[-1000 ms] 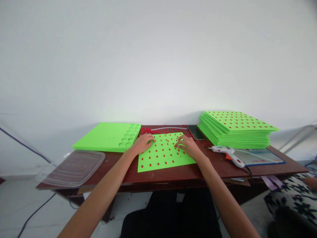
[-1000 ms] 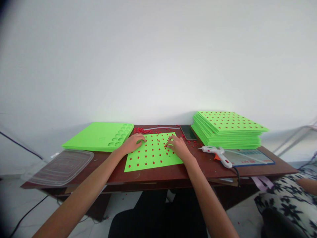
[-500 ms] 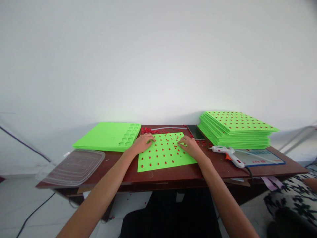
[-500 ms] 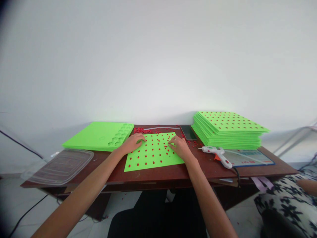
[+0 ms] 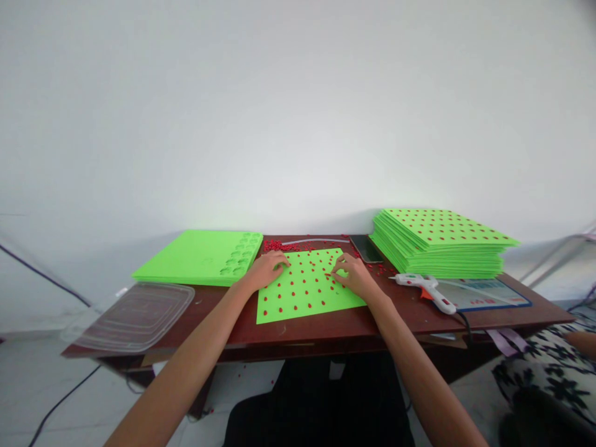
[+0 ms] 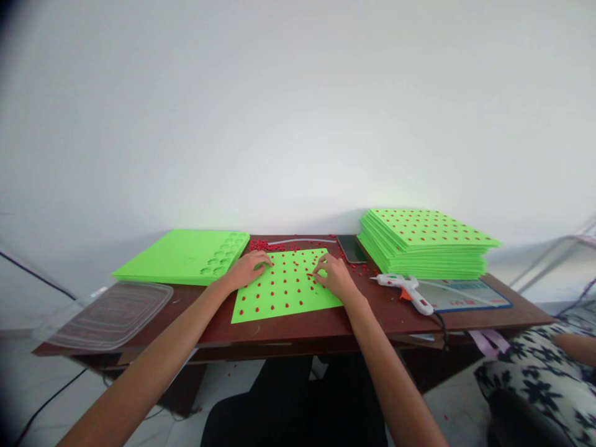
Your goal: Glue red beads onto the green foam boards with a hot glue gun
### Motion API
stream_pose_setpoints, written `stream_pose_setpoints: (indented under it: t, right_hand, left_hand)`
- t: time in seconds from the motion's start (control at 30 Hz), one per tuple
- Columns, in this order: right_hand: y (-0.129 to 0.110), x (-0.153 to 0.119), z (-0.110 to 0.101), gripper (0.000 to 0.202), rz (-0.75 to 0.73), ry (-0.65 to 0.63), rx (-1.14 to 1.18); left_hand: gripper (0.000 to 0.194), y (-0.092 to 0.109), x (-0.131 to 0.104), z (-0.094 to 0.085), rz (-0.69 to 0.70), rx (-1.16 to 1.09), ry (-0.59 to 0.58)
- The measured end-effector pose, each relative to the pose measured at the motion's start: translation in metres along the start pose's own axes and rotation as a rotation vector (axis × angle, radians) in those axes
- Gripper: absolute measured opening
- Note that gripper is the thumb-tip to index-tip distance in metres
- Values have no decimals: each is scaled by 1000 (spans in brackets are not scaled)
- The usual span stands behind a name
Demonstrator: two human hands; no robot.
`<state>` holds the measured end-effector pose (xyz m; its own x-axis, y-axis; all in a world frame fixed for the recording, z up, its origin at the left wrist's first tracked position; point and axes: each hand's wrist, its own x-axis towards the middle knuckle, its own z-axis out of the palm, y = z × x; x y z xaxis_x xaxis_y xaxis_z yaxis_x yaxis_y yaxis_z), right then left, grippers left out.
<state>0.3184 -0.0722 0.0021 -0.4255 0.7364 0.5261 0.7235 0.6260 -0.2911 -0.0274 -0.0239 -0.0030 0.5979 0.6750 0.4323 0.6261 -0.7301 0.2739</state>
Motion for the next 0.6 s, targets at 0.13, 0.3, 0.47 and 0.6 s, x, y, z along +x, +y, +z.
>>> stream_pose_setpoints:
  t: [0.13, 0.3, 0.47, 0.6]
  right_hand:
    - [4, -5, -2, 6, 39, 44, 73]
    - [9, -8, 1, 6, 94, 83, 38]
    - [10, -6, 6, 5, 116, 39, 42]
    - [7, -5, 5, 3, 114, 37, 80]
  left_hand:
    - [31, 0, 0, 1, -3, -6, -2]
    - [31, 0, 0, 0, -6, -1, -3]
    - [31, 2, 0, -1, -12, -9, -1]
    - [30, 2, 0, -1, -17, -17, -3]
